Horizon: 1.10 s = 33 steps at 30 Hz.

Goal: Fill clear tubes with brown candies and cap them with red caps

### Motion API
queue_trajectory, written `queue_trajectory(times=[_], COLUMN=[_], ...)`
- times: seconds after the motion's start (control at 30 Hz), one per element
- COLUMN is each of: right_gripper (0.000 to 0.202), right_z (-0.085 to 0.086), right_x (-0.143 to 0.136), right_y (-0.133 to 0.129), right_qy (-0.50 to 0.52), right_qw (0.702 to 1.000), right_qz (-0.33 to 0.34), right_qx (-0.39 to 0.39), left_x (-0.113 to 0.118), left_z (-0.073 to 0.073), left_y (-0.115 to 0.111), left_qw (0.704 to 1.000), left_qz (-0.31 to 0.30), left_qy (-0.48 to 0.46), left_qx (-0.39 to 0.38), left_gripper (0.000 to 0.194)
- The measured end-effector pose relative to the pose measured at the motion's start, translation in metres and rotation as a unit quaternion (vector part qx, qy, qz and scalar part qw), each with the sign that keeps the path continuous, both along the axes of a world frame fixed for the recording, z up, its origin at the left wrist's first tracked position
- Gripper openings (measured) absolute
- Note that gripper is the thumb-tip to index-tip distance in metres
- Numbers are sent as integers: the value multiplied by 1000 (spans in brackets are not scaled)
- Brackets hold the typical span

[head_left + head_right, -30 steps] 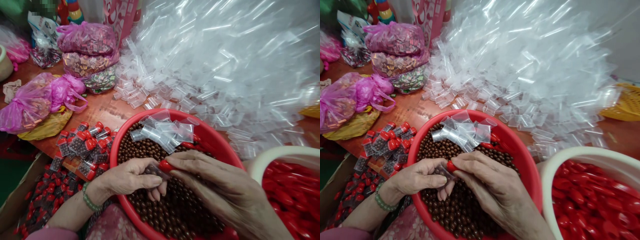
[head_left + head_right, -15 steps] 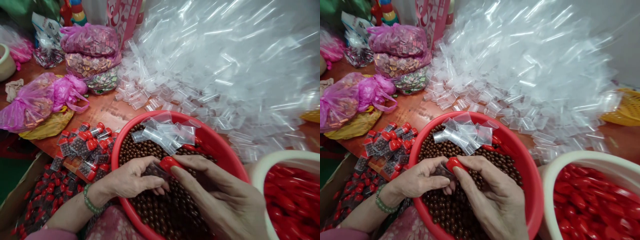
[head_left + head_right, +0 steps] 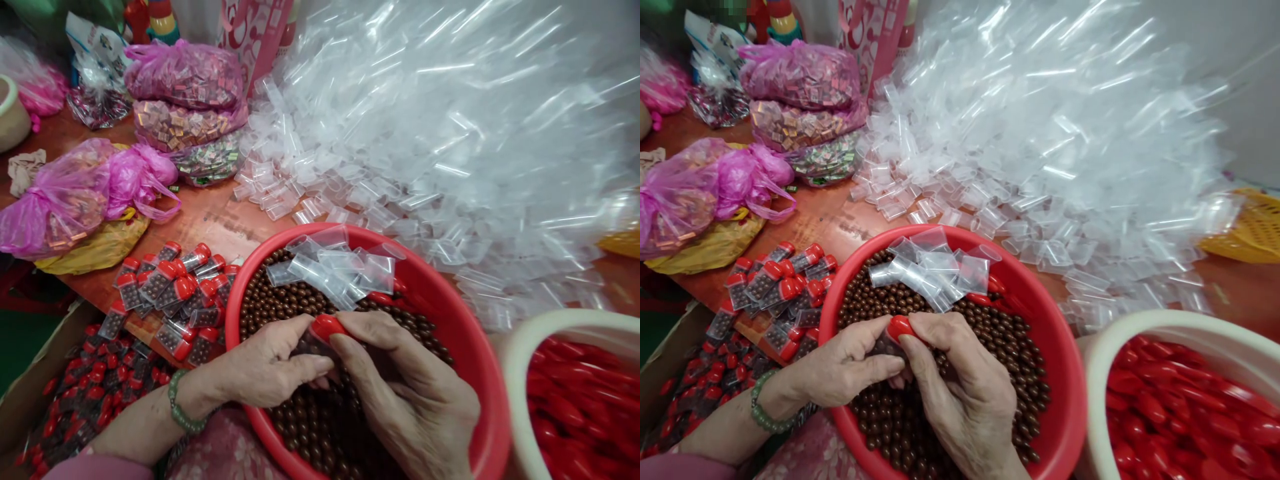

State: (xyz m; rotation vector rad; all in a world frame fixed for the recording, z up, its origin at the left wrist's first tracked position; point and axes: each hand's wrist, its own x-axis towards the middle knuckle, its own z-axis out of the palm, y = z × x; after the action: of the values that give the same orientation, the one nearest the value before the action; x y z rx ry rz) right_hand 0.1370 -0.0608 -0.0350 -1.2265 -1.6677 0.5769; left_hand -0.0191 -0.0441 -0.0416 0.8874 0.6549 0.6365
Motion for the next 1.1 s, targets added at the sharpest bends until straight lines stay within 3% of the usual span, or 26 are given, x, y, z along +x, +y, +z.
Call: queue_trajectory(times=[0.1,0.23,0.33,0.4,0.53,0.87,1.0,1.1], right_gripper=[24,32,59,72,60,58,49,44], right_z=[-3,-7,-10,-12,-13,-5,-3,0], right_x=[3,12,13,10,2,7,7,8], right_y=[-1,-1,1,2,6,10,2,-6], right_qy=[-4,-50,-132,-197,-281,-309,-331,-341], right_qw=[1000,994,982,972,948,917,910,902], right_qz=[14,86,113,86,43,52,51,52], right_qx=[21,55,75,95,145,248,246,260], left_x=[0,-1,-2,-1,0,-1,7,11], left_z=[0,-1,-5,-8,-12,-13,-3,0], left_y=[0,2,3,3,2,2,3,-12], left_qw=[1000,1000,998,994,984,983,984,984], left_qz=[-6,-5,14,22,24,-11,10,70], left_qy=[-13,-28,-51,-65,-106,-122,-65,6], left_qx=[-11,-14,-39,-82,-140,-138,-164,-163], left_gripper=[34,45,49,49,47,52,69,58])
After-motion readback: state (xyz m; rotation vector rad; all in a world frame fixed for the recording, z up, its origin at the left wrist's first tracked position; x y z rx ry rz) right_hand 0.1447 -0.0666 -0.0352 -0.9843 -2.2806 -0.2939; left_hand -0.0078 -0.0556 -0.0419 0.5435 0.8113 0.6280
